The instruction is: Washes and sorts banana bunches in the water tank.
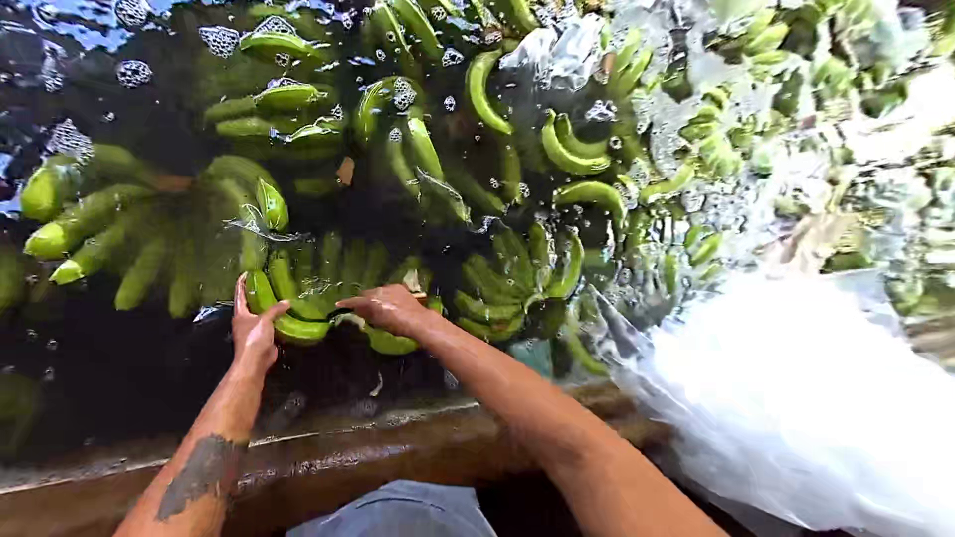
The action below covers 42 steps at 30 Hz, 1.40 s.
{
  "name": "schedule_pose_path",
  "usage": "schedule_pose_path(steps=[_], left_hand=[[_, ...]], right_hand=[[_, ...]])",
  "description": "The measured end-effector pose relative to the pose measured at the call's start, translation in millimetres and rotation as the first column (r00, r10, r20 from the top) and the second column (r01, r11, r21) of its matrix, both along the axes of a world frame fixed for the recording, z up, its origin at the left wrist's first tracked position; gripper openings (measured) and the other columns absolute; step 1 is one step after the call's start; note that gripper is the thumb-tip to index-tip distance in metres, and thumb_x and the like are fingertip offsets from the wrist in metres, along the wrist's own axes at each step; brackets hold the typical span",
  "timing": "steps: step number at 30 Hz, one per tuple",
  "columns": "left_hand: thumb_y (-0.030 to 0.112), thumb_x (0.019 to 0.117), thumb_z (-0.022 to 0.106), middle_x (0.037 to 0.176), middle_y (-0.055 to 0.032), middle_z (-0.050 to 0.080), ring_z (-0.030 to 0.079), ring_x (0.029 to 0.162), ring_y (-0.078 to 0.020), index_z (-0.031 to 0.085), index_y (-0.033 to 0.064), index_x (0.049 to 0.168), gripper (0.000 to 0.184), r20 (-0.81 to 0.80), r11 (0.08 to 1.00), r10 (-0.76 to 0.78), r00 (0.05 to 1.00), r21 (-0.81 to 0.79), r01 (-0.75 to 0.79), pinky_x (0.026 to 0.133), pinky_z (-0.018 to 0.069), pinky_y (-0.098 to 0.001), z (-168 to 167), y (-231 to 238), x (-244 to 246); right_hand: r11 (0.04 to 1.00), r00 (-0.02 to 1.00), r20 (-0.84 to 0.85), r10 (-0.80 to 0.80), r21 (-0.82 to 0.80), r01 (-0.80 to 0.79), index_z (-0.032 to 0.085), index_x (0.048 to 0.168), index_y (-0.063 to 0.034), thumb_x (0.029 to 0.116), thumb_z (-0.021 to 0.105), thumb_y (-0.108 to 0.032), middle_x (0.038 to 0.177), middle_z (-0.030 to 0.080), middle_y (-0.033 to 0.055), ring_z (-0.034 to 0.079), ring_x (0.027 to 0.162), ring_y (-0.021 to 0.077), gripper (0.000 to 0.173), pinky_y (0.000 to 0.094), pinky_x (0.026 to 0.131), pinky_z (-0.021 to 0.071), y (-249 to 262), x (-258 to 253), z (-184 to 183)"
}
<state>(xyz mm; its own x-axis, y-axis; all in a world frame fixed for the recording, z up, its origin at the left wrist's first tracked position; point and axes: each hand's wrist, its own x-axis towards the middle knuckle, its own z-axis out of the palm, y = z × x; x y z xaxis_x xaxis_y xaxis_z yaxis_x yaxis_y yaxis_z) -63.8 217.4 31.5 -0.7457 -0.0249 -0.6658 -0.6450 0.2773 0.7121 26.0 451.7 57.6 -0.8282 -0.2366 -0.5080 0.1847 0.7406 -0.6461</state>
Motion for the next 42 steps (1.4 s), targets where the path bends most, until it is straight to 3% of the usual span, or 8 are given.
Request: schedule_pose_path(steps=[7, 11, 14, 17, 20, 23, 29, 42], left_hand=[[-0.001, 0.0895, 0.07, 0.147, -0.0126, 0.054, 0.063, 0.119, -0.0281, 0.037, 0.0276, 0.157, 0.081, 0.038, 0.993, -0.116, 0.992, 0.043, 0.114, 0.094, 0.0555, -0.0508, 24.4, -11.7, -44.1], [0.009, 0.0844, 0.079, 0.158, -0.0171, 0.041, 0.048, 0.138, -0.0328, 0.028, 0.0221, 0.161, 0.093, -0.117, 0.882, -0.303, 0.946, -0.411, 0.232, 0.109, 0.0447, -0.0551, 34.6, -84.5, -48.7], [0.029, 0.0812, 0.082, 0.163, -0.0397, 0.005, 0.008, 0.151, -0.0559, 0.01, -0.0051, 0.161, 0.113, -0.257, 0.799, -0.369, 0.893, -0.579, 0.164, 0.123, 0.0112, -0.0629, 49.8, -81.4, 2.6], [0.031, 0.0929, 0.074, 0.164, -0.0346, 0.014, 0.018, 0.153, -0.0431, 0.008, -0.0077, 0.16, 0.102, -0.09, 0.927, -0.127, 0.988, -0.364, 0.086, 0.125, 0.0189, -0.0514, 30.6, -15.4, 77.1], [0.035, 0.1035, 0.06, 0.151, -0.03, 0.043, 0.045, 0.139, -0.0383, 0.034, -0.0069, 0.152, 0.069, 0.219, 0.971, 0.007, 0.976, -0.234, 0.045, 0.114, 0.0386, -0.0542, -6.0, 34.9, 98.2], [0.034, 0.1126, 0.033, 0.151, -0.0265, 0.045, 0.047, 0.138, -0.0356, 0.039, -0.0033, 0.151, 0.054, 0.38, 0.955, -0.159, 0.911, -0.173, 0.239, 0.113, 0.0406, -0.0525, -31.7, 35.9, 79.1], [0.026, 0.0978, 0.07, 0.133, -0.0213, 0.06, 0.062, 0.119, -0.0269, 0.048, -0.0028, 0.143, 0.058, 0.194, 0.951, -0.133, 0.972, -0.252, 0.18, 0.1, 0.0526, -0.0464, -24.2, 29.8, 35.9], [0.037, 0.1083, 0.047, 0.118, -0.0125, 0.065, 0.065, 0.105, -0.0192, 0.047, 0.004, 0.141, 0.046, 0.432, 0.962, -0.271, 0.86, 0.151, 0.227, 0.092, 0.056, -0.0407, -22.7, -19.6, 14.1]], right_hand=[[0.978, 0.964, 0.202, 0.172, 0.084, -0.192, 0.071, 0.123, -0.0104, 0.1027, 0.054, -0.008, 0.111, 0.071, 0.0221, 0.067, 0.105, 0.045, 0.027, 0.0669, 0.085, 0.0519, -4.9, -21.1, 55.0], [0.938, 0.96, 0.12, -0.252, 0.273, 0.212, 0.072, 0.125, -0.0205, 0.1035, 0.06, -0.037, 0.101, 0.074, 0.0167, 0.071, 0.094, 0.0408, 0.029, 0.0677, 0.079, 0.0545, 121.7, 52.3, 74.4], [0.566, 0.58, 0.144, -0.801, 0.497, 0.658, 0.068, 0.121, 0.0, 0.0941, 0.071, -0.051, 0.109, 0.069, 0.0297, 0.066, 0.102, 0.0479, 0.057, 0.0729, 0.09, 0.0478, 202.0, 137.2, 44.8], [0.156, 0.06, 0.208, -0.976, 0.479, 0.864, 0.06, 0.123, 0.0004, 0.0993, 0.061, -0.054, 0.086, 0.062, 0.0081, 0.053, 0.063, 0.0142, 0.06, 0.0347, 0.059, 0.0482, 187.4, 186.3, -10.6], [-0.115, -0.225, 0.269, -0.937, 0.37, 0.922, 0.058, 0.125, 0.0002, 0.1032, 0.056, -0.052, 0.085, 0.056, 0.0071, 0.046, 0.059, 0.0127, 0.056, 0.0327, 0.056, 0.0444, 136.8, 172.7, -47.5], [0.055, -0.042, 0.287, -0.957, 0.323, 0.945, 0.062, 0.111, 0.0039, 0.1071, 0.048, -0.049, 0.081, 0.057, 0.0111, 0.051, 0.059, 0.0184, 0.055, 0.0389, 0.058, 0.0489, 101.2, 153.3, -52.7], [0.894, 0.819, 0.382, -0.428, 0.314, 0.32, 0.063, 0.142, -0.0219, 0.0942, 0.07, -0.045, 0.149, 0.059, 0.0061, 0.062, 0.127, 0.0372, 0.054, 0.0678, 0.102, 0.0474, 94.9, 166.4, 19.9], [0.873, 0.849, 0.376, -0.371, 0.453, 0.181, 0.042, 0.156, -0.0162, 0.0837, 0.084, -0.042, 0.153, 0.044, 0.0296, 0.066, 0.103, 0.0541, 0.088, 0.0711, 0.083, 0.0534, 156.3, 261.0, 3.7]])
